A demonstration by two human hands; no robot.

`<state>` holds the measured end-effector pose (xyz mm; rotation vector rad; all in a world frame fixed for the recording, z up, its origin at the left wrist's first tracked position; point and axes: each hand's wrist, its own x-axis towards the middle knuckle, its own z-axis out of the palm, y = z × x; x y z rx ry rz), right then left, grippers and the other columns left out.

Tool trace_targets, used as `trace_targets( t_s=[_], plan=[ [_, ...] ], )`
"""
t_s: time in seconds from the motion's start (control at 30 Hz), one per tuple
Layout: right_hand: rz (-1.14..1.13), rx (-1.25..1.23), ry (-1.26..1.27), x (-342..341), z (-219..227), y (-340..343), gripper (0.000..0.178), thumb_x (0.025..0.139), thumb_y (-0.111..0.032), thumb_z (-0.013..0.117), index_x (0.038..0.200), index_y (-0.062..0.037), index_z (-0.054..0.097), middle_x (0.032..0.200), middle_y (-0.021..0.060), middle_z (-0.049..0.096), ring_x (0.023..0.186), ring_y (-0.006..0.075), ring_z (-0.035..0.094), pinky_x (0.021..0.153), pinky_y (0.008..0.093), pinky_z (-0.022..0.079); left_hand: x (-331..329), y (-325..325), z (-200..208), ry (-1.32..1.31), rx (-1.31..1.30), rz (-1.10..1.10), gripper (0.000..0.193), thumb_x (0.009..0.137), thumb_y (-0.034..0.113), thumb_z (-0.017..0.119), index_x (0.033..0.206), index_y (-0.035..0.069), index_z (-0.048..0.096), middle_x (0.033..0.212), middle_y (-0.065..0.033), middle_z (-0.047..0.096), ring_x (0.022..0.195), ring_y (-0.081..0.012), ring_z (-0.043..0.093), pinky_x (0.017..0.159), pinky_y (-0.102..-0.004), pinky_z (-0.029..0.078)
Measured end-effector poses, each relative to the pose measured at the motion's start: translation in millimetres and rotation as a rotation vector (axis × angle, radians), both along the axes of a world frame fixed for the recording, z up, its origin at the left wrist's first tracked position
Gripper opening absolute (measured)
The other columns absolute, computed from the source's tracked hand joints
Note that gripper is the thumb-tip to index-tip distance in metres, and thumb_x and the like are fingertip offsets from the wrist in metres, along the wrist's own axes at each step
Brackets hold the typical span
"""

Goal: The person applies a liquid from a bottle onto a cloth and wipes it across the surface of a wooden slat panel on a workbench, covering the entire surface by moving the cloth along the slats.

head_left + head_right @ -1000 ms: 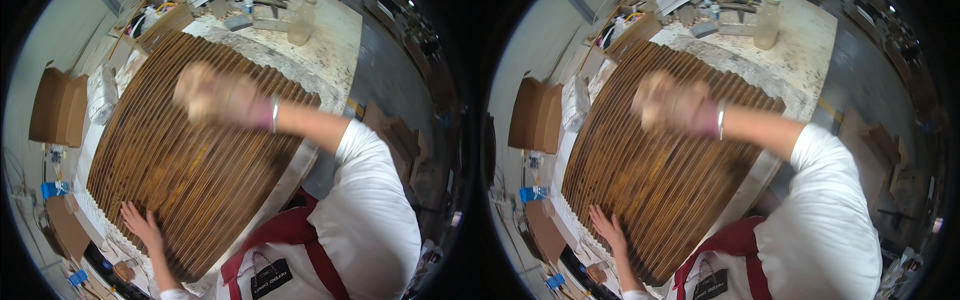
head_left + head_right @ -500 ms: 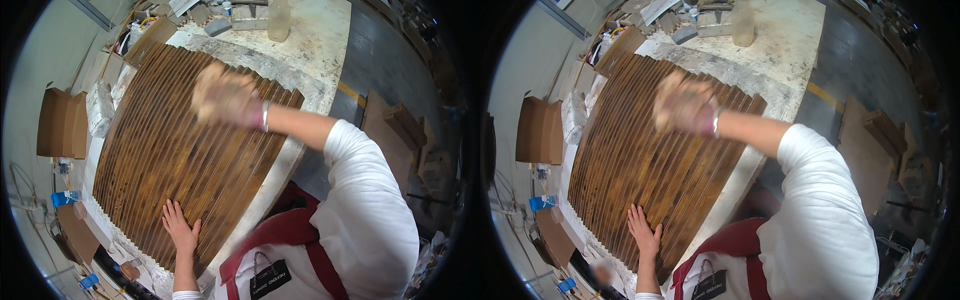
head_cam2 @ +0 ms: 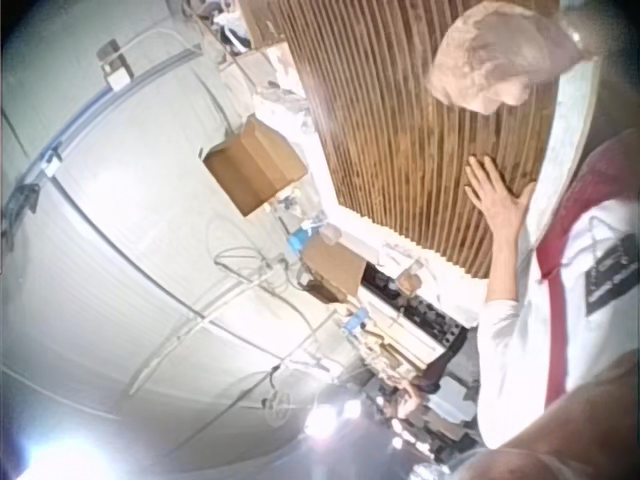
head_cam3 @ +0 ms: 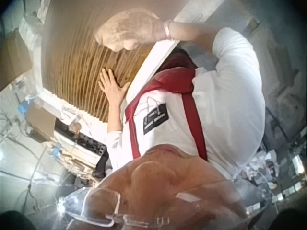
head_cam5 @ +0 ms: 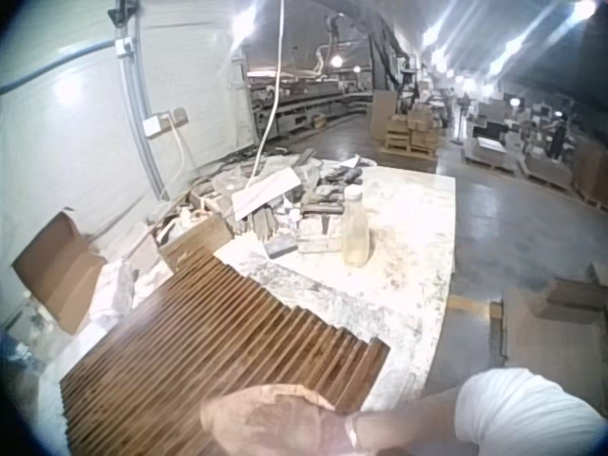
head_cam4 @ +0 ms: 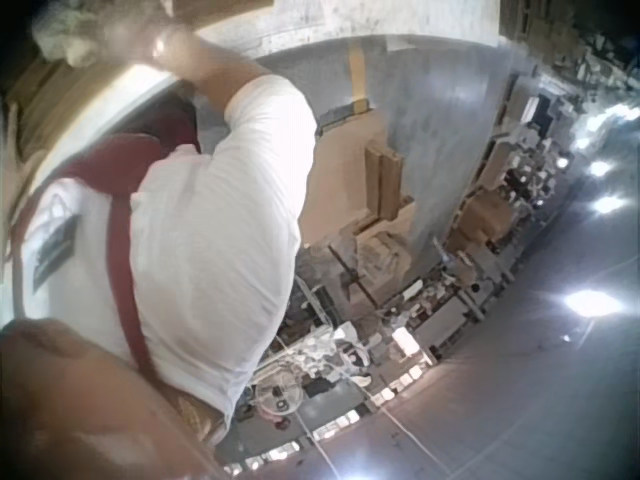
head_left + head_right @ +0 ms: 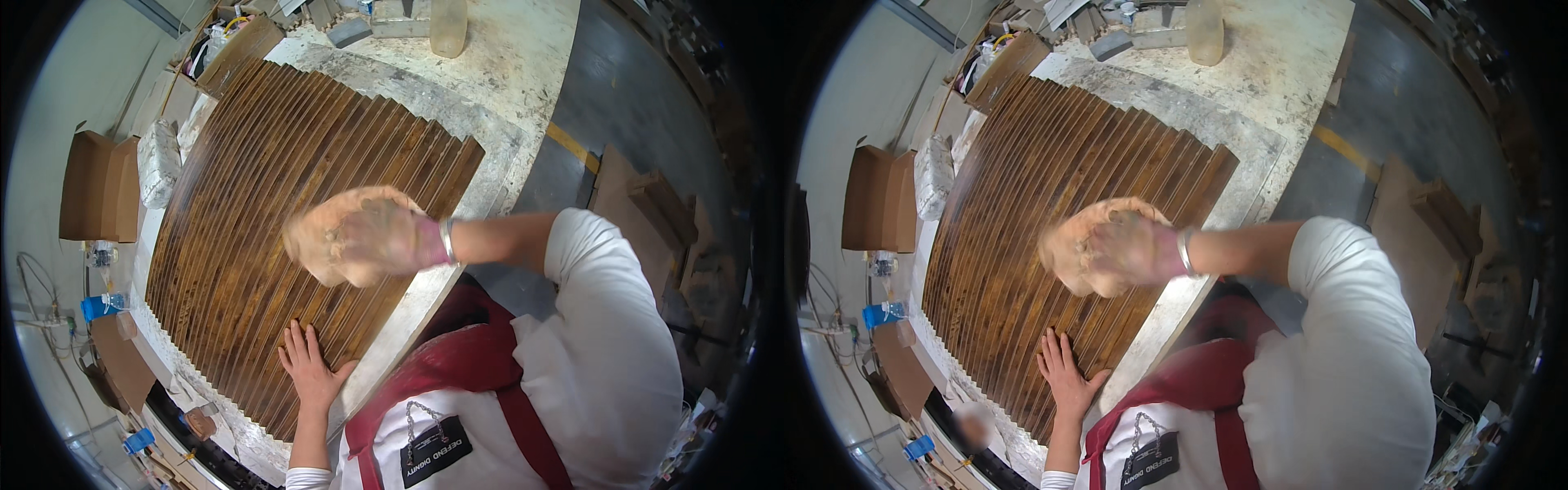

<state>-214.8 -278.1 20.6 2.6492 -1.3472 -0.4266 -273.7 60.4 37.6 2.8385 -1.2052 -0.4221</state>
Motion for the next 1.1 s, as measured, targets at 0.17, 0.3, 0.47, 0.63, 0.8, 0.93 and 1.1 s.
trace_targets(
  t_s=[0.17,0.3,0.47,0.63,0.8,0.93,1.1],
  plan=[
    [0.857,0.698,-0.966,-23,-45,-104,0.034,0.097,-0.022,0.054,0.129,-0.0108,0.052,0.128,0.0073,0.053,0.119,0.0187,0.051,0.097,0.0330,0.045,-5,8,-12,-0.085,-0.058,0.025,0.107,0.066,0.060,0.074,0.146,0.003,0.033,0.155,-0.0219,0.023,0.142,-0.0417,0.023,0.111,-0.0595,0.017],
    [-0.206,1.403,-1.433,-59,-57,-235,0.042,0.100,-0.020,0.049,0.141,-0.0107,0.043,0.145,0.0075,0.042,0.134,0.0190,0.039,0.108,0.0338,0.037,-1,16,1,-0.039,-0.048,0.036,0.106,0.065,0.059,0.076,0.147,0.008,0.033,0.156,-0.0170,0.024,0.143,-0.0359,0.025,0.113,-0.0568,0.019],
    [0.678,0.138,-0.718,-55,-45,-289,0.065,0.091,-0.027,0.060,0.145,-0.0003,0.035,0.148,0.0190,0.038,0.139,0.0320,0.032,0.115,0.0353,0.023,-4,26,-5,-0.056,-0.176,0.059,0.102,0.066,0.059,0.075,0.147,0.012,0.034,0.157,-0.0156,0.022,0.144,-0.0347,0.023,0.113,-0.0567,0.018],
    [0.645,0.550,-0.879,-97,-62,-225,0.053,0.101,-0.019,0.045,0.148,-0.0001,0.030,0.153,0.0131,0.031,0.143,0.0240,0.026,0.117,0.0340,0.020,-24,65,1,-0.198,-0.229,0.384,0.091,0.073,0.045,0.075,0.147,0.011,0.035,0.154,-0.0164,0.028,0.144,-0.0336,0.025,0.112,-0.0572,0.021],
    [0.300,1.099,-1.133,-116,-131,-214,0.052,0.102,-0.026,0.044,0.146,-0.0007,0.033,0.146,0.0149,0.039,0.137,0.0245,0.036,0.113,0.0320,0.025,-66,235,-47,-0.183,-1.093,1.496,0.070,0.102,0.041,0.038,0.149,-0.006,0.017,0.155,-0.0204,0.024,0.143,-0.0286,0.026,0.117,-0.0355,0.019],
    [0.437,0.749,-1.116,-100,-122,-194,0.052,0.101,-0.031,0.045,0.141,0.0008,0.039,0.140,0.0157,0.047,0.129,0.0252,0.044,0.109,0.0331,0.031,-73,228,-31,0.188,-1.467,1.560,0.074,0.101,0.056,0.029,0.147,-0.003,0.030,0.153,-0.0156,0.032,0.142,-0.0238,0.027,0.117,-0.0336,0.015],
    [0.502,0.578,-1.011,-104,-130,-238,0.052,0.100,-0.033,0.046,0.138,0.0028,0.043,0.139,0.0173,0.048,0.128,0.0276,0.045,0.108,0.0375,0.032,-67,234,-29,0.366,-1.604,1.469,0.063,0.104,0.042,0.029,0.146,-0.004,0.030,0.155,-0.0153,0.028,0.142,-0.0245,0.028,0.117,-0.0340,0.018]
  ],
)
